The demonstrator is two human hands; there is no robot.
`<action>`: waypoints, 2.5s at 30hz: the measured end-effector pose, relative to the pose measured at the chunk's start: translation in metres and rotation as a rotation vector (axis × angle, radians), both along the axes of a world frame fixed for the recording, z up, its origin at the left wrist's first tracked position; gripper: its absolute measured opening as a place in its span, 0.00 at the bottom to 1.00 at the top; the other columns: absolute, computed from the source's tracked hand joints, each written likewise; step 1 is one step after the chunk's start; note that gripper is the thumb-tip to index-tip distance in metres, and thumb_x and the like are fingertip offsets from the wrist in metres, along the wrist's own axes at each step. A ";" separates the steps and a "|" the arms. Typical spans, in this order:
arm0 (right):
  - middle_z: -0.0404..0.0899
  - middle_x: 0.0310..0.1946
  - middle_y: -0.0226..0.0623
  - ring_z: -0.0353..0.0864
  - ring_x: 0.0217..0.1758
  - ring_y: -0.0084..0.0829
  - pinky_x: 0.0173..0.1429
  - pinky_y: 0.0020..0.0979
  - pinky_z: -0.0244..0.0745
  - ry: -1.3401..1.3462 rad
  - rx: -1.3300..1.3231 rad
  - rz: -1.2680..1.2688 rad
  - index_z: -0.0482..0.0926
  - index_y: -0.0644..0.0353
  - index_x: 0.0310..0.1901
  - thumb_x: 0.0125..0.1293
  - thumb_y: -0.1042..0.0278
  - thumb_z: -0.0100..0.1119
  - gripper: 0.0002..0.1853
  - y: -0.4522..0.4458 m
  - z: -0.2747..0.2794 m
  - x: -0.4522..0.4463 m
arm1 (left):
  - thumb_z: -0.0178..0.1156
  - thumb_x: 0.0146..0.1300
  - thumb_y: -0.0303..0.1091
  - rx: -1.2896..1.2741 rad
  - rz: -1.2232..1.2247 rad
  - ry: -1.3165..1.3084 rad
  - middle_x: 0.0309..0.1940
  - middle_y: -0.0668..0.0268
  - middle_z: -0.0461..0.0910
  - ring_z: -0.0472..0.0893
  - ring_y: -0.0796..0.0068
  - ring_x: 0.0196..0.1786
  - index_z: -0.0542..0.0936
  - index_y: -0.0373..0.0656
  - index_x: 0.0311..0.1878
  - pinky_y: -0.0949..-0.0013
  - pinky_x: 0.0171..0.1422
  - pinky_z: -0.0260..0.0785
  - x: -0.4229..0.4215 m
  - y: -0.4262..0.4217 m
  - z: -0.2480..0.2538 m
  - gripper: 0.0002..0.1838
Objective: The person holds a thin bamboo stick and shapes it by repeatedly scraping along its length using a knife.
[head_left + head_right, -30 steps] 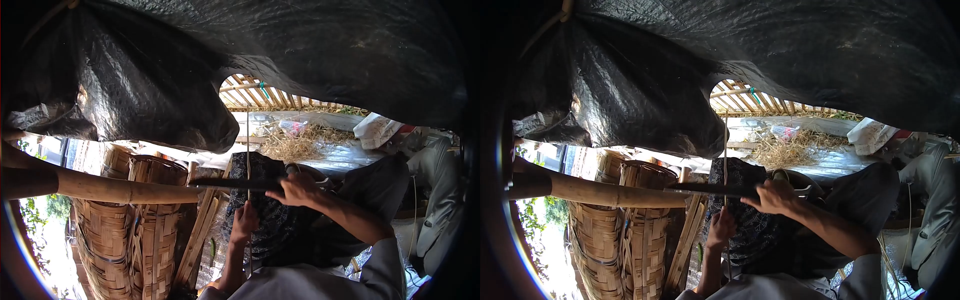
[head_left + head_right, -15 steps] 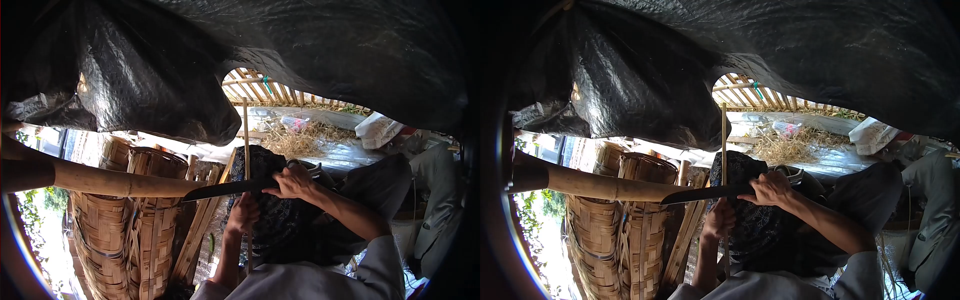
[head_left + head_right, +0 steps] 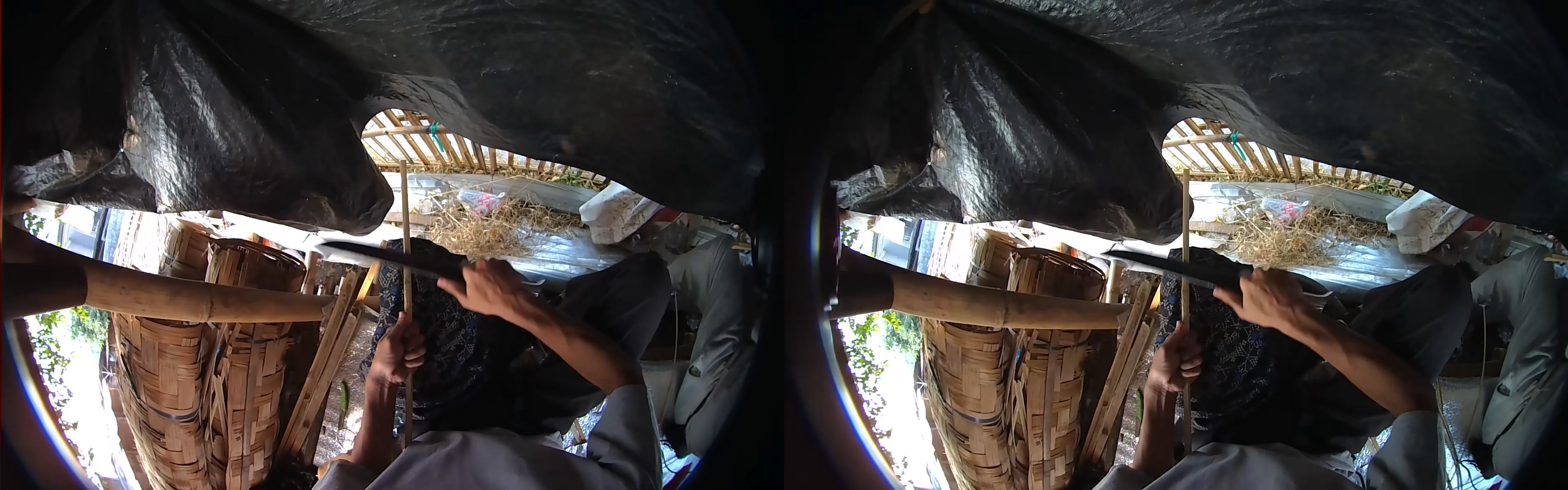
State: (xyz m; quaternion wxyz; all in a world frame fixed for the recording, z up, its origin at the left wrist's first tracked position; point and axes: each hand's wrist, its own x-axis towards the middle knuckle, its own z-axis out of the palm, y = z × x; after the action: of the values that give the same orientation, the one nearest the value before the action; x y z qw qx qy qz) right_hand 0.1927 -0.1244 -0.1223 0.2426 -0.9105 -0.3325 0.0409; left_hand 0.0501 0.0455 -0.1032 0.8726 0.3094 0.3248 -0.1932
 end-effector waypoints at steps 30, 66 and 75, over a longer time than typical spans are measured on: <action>0.70 0.13 0.39 0.72 0.13 0.31 0.20 0.30 0.66 0.400 0.277 0.147 0.74 0.63 0.35 0.62 0.52 0.55 0.18 -0.021 -0.011 -0.016 | 0.35 0.70 0.52 0.033 0.019 -0.119 0.14 0.78 0.50 0.50 0.86 0.14 0.72 0.37 0.35 0.81 0.15 0.43 -0.005 -0.002 0.003 0.26; 0.69 0.12 0.38 0.72 0.16 0.38 0.24 0.34 0.64 0.436 0.190 0.065 0.68 0.64 0.25 0.65 0.66 0.48 0.13 -0.025 0.062 0.013 | 0.40 0.69 0.51 0.175 0.087 -0.161 0.10 0.74 0.54 0.55 0.84 0.12 0.71 0.32 0.28 0.78 0.15 0.47 -0.005 -0.014 0.000 0.28; 0.72 0.13 0.44 0.73 0.16 0.43 0.20 0.37 0.66 -0.364 0.326 0.134 0.76 0.65 0.33 0.60 0.63 0.58 0.11 -0.015 -0.002 0.001 | 0.41 0.68 0.52 0.222 0.084 -0.092 0.10 0.76 0.53 0.53 0.85 0.12 0.70 0.34 0.27 0.79 0.15 0.45 -0.002 -0.015 0.002 0.27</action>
State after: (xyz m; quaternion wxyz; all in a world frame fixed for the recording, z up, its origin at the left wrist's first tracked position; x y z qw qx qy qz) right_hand 0.1935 -0.1394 -0.1243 0.3190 -0.8276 -0.4327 -0.1617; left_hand 0.0485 0.0309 -0.1012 0.8543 0.3986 0.3165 -0.1051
